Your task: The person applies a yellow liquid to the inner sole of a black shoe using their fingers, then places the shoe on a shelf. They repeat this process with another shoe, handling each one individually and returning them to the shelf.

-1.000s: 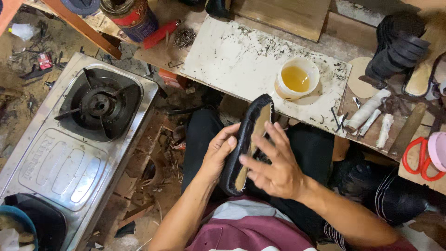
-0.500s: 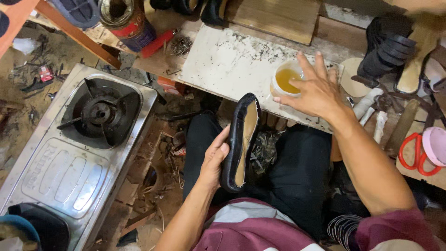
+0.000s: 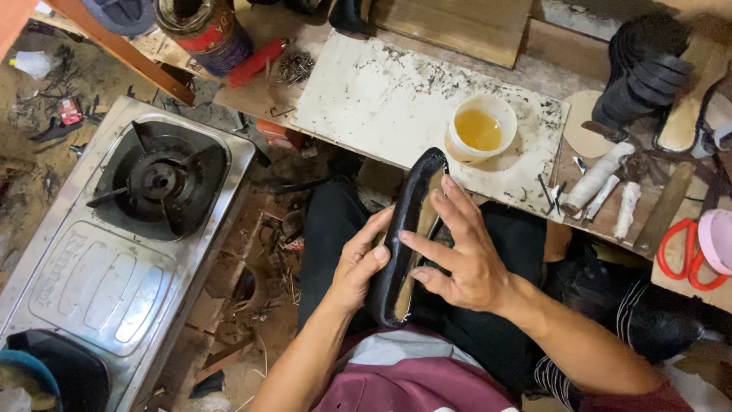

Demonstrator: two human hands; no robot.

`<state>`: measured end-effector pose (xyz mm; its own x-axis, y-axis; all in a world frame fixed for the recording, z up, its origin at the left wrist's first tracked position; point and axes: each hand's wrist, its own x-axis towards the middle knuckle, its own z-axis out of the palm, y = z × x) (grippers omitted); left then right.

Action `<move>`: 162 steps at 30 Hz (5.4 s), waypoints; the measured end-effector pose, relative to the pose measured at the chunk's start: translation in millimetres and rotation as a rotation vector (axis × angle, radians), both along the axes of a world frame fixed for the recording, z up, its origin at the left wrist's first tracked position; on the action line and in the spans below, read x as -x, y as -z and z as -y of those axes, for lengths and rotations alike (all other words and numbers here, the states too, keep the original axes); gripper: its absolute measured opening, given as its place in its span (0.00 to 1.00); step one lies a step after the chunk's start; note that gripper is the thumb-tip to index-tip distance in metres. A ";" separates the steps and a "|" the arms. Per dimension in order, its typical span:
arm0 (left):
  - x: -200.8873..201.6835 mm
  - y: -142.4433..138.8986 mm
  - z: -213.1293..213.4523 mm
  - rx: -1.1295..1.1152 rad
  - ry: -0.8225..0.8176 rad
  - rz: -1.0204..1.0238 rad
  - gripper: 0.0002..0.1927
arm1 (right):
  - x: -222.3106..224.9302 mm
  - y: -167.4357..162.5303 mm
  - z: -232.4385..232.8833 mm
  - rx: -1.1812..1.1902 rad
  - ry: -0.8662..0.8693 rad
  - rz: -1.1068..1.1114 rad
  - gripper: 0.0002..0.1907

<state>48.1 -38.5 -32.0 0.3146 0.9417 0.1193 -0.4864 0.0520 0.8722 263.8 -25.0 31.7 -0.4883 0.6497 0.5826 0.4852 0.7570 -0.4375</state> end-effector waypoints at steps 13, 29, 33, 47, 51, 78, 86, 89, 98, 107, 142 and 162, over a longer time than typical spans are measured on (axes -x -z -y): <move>-4.9 -10.4 1.6 0.066 0.036 0.045 0.38 | -9.8 3.2 -1.2 -0.011 -0.113 -0.070 0.14; -10.6 -4.8 -4.6 0.188 0.021 0.145 0.35 | 4.4 1.5 15.5 -0.107 -0.051 -0.011 0.15; -6.9 1.8 -7.7 0.230 -0.022 0.139 0.35 | -3.5 -1.5 7.7 0.029 -0.024 -0.005 0.17; 0.6 2.0 -12.6 0.159 -0.061 0.191 0.38 | -77.9 6.4 -110.8 0.229 0.479 0.403 0.18; -2.1 -1.3 -18.5 0.160 -0.041 0.208 0.38 | -70.1 -7.8 -99.5 0.233 0.493 0.235 0.18; -18.8 -20.4 -26.4 0.161 -0.015 0.183 0.34 | 1.3 -3.0 20.8 -0.093 -0.072 -0.036 0.15; -22.6 -20.6 -24.6 0.259 0.054 0.252 0.32 | 3.7 -7.3 15.5 -0.188 -0.116 -0.028 0.14; -23.6 -21.4 -24.6 0.285 0.074 0.268 0.32 | 1.7 -7.9 12.7 -0.197 -0.138 0.029 0.16; -23.7 -28.9 -23.2 0.348 0.126 0.286 0.33 | 3.6 -5.3 13.5 -0.210 -0.207 0.007 0.15; -19.6 -27.4 -17.5 0.163 0.050 0.162 0.34 | 1.6 -6.7 26.8 -0.112 -0.037 -0.084 0.12; 23.0 -7.5 -25.8 0.439 0.194 0.518 0.41 | -20.1 -12.3 10.8 0.317 -0.045 -0.253 0.54; 25.4 -13.2 -15.6 0.346 0.134 0.370 0.53 | -69.6 8.0 -99.0 0.167 0.435 0.124 0.17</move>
<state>22.7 -22.9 -18.9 0.4306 0.9002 -0.0653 -0.7283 0.3893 0.5639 333.4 74.0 23.8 -0.2095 0.8891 0.4070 0.7977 0.3961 -0.4546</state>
